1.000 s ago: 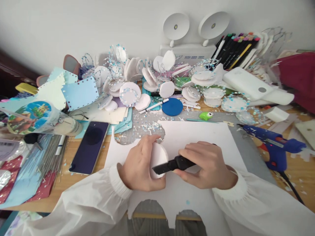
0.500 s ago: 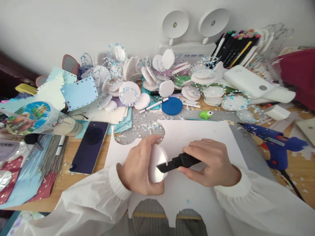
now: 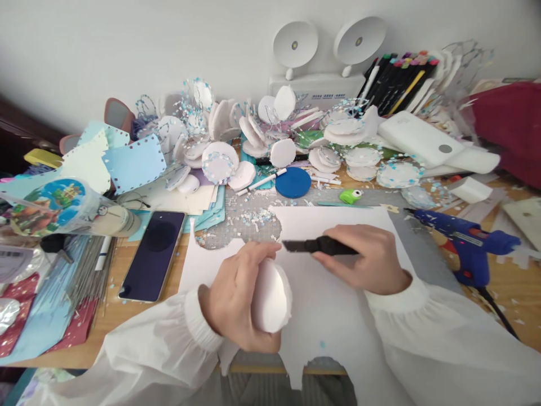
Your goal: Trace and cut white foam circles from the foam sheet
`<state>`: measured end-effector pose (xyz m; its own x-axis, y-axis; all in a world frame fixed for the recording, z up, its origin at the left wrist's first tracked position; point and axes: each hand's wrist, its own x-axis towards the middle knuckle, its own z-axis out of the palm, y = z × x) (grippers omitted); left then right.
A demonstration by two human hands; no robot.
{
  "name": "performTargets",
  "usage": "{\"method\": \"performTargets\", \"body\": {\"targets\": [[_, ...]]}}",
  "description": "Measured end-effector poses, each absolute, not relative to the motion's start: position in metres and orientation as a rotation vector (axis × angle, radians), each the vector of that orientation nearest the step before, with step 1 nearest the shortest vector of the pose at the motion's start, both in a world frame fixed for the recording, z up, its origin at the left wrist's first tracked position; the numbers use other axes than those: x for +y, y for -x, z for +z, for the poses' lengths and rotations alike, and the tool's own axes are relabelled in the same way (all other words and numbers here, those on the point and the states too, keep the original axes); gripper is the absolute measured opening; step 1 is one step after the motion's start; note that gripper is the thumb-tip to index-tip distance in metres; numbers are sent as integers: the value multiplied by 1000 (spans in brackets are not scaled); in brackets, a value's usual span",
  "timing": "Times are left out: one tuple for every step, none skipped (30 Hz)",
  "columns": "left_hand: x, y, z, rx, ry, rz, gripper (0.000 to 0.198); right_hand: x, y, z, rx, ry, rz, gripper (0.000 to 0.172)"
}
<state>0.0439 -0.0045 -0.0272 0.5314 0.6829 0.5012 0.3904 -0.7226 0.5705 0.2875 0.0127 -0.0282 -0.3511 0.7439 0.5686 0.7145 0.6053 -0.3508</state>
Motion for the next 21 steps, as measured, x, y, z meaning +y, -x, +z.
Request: {"method": "performTargets", "body": {"targets": [[-4,-44,-27,870,-2375,1037,89,14,-289,-29,-2086,1180,43,22],[-4,-44,-27,875,-2362,1033,88,14,-290,-29,-2061,1200,50,21],[-2,-44,-27,885,-2346,1014,88,14,-290,-29,-2048,1203,68,21],[-1,-44,-27,893,-2327,986,87,13,-288,-29,-2045,1195,92,21],[1,-43,-27,906,-2304,951,88,12,-286,-29,-2051,1178,115,21],[2,-43,-28,919,-2282,914,89,10,-283,-29,-2058,1156,137,21],[4,-42,-28,924,-2263,877,91,8,-280,-28,-2069,1132,165,20],[5,-42,-29,926,-2247,844,93,6,-277,-28,-2084,1109,196,20],[6,-41,-30,932,-2231,822,93,4,-274,-27,-2101,1085,225,20],[7,-41,-30,950,-2215,810,90,3,-272,-27,-2119,1065,246,21],[8,-40,-31,971,-2200,809,87,1,-270,-27,-2136,1046,255,23],[9,-40,-32,984,-2190,814,84,0,-268,-27,-2155,1027,255,25],[9,-40,-33,979,-2188,827,82,0,-267,-28,-2175,1003,244,26],[9,-41,-34,958,-2193,846,83,-1,-266,-29,-2198,977,221,27],[10,-42,-35,925,-2210,867,83,-1,-266,-30,-2224,947,187,27],[10,-42,-35,883,-2233,889,84,-1,-265,-31,-2258,908,144,28],[9,-43,-35,833,-2258,904,85,-1,-265,-32,-2302,856,94,28],[9,-44,-35,787,-2281,913,86,-2,-264,-33,-2348,797,38,29],[8,-45,-35,746,-2302,915,87,-2,-263,-33,-2390,735,-20,28],[8,-46,-35,717,-2318,906,89,-3,-263,-33,-2424,676,-72,26],[7,-47,-34,701,-2330,893,91,-4,-262,-33,-2446,627,-118,24]]}}
